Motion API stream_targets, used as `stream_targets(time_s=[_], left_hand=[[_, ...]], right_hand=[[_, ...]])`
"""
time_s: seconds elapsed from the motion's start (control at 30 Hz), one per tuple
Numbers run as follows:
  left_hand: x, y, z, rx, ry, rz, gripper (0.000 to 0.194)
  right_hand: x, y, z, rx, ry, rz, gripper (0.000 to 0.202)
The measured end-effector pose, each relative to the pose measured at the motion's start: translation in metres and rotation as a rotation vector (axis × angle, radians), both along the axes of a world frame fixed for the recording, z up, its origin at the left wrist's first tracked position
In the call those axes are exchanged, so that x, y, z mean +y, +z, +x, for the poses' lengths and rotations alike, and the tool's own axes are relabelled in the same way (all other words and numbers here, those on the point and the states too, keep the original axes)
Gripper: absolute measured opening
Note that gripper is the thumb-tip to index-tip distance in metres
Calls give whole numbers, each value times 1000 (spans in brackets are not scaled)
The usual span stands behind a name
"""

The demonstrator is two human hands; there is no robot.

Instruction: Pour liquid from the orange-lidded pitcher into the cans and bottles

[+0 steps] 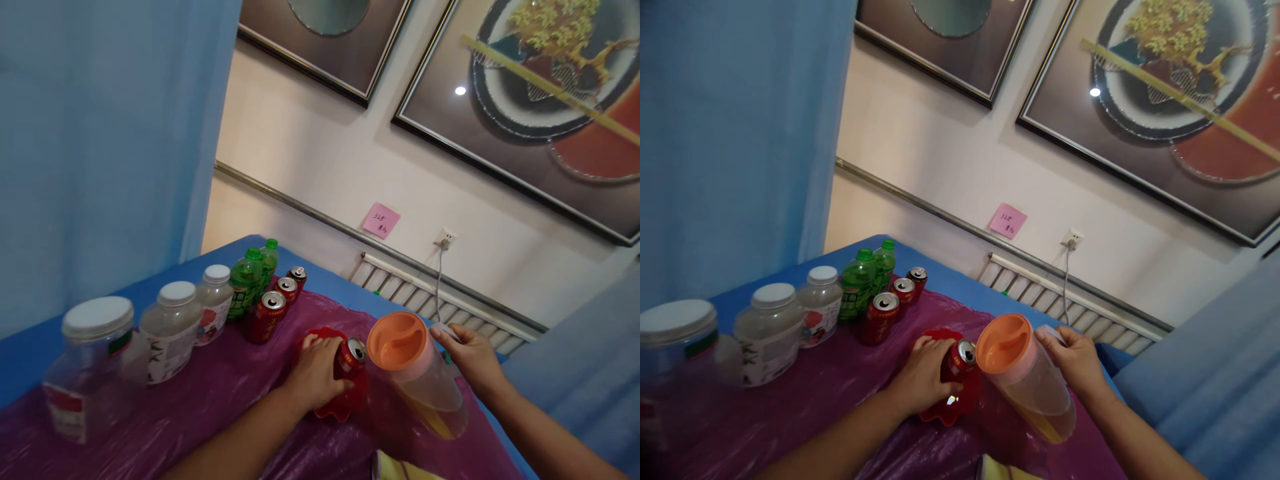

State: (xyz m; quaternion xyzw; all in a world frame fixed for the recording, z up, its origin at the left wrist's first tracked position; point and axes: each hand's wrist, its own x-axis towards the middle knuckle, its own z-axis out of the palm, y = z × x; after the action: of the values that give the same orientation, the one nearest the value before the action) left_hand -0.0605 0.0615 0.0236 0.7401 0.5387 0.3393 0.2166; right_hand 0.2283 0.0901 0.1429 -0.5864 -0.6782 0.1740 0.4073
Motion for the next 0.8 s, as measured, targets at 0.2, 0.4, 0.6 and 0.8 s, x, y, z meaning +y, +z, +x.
stream_targets(time_s=[0.2, 0.4, 0.6, 0.8], left_hand=[[0, 0, 0, 2, 7, 6, 65], [0, -1, 1, -5, 4, 26, 66], [0, 0, 1, 1, 7, 8, 66], [-1, 2, 0, 0, 13, 0, 67]], right_hand=[[0, 0, -1, 10, -7, -5, 57], [2, -2, 1, 36, -4, -11, 56], [1, -2, 2, 32, -7, -29, 54], [1, -3, 4, 32, -10, -30, 52]])
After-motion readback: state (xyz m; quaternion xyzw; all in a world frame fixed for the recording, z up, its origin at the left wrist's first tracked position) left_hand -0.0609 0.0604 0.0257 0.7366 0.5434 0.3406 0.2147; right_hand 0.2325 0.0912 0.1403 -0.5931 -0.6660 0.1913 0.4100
